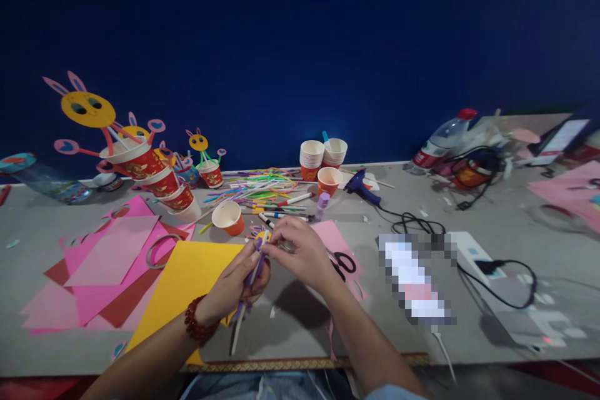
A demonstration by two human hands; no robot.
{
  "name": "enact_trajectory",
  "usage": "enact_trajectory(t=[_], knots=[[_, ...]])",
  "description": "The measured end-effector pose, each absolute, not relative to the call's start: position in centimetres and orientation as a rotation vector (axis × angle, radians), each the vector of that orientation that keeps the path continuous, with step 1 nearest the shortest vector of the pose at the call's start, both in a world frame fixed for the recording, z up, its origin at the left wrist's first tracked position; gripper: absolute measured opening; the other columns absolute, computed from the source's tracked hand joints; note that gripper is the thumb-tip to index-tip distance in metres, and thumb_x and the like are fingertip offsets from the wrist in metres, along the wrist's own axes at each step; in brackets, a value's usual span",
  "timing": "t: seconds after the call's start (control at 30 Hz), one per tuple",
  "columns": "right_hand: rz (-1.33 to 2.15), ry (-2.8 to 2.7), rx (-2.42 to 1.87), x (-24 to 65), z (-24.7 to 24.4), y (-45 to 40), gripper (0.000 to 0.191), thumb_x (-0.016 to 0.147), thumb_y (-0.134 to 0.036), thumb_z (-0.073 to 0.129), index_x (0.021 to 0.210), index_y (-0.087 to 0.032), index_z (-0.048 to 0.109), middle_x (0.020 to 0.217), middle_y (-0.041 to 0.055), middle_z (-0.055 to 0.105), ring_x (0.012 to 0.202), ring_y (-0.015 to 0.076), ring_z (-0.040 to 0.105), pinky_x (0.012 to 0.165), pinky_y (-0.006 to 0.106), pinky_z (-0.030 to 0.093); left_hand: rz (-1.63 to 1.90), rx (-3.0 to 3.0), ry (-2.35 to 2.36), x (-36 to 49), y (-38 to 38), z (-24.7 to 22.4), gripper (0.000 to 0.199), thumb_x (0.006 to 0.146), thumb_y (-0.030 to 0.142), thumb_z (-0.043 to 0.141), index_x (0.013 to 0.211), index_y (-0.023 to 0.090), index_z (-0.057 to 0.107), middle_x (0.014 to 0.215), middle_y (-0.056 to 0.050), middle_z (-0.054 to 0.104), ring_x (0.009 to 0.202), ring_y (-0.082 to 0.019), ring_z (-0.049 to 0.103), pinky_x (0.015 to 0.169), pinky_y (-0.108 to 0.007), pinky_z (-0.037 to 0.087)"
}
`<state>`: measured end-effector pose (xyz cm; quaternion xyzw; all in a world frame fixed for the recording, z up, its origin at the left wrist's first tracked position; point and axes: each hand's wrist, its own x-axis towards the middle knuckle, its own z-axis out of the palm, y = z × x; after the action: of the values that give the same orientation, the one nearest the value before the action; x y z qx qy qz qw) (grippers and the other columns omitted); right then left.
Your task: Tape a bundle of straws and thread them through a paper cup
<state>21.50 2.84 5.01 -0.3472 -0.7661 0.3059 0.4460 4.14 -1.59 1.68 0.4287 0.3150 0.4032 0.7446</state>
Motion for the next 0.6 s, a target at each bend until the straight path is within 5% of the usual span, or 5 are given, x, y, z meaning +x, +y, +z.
enact_trajectory(t=[0.33, 0.6], knots=[[0.669, -1.904, -0.851, 21.51, 4.57, 2.76, 0.016, 0.087, -0.029, 0.071, 0.076, -0.02, 0.063, 0.084, 0.0045, 0.062, 0.082, 0.0198, 0.061, 0.074, 0.032, 0.047, 0.951, 0.882, 0.777, 4.26, -1.6, 1.11, 0.032, 0.094, 0.052, 0.051, 0.103, 0.023, 0.045, 0.054, 0.01, 0.048, 0.034, -0.004, 0.025, 0.033, -0.012, 0.023], [0.588, -1.925, -0.872, 21.41, 4.27, 2.65, 0.011, 0.087, -0.026, 0.071, 0.078, -0.021, 0.066, 0.086, 0.0047, 0.063, 0.087, 0.0212, 0.061, 0.077, 0.033, 0.046, 0.997, 0.875, 0.807, 4.11, -1.35, 1.52, 0.029, 0.091, 0.047, 0.059, 0.097, 0.019, 0.055, 0.079, -0.001, 0.067, 0.055, -0.012, 0.062, 0.048, -0.022, 0.051]])
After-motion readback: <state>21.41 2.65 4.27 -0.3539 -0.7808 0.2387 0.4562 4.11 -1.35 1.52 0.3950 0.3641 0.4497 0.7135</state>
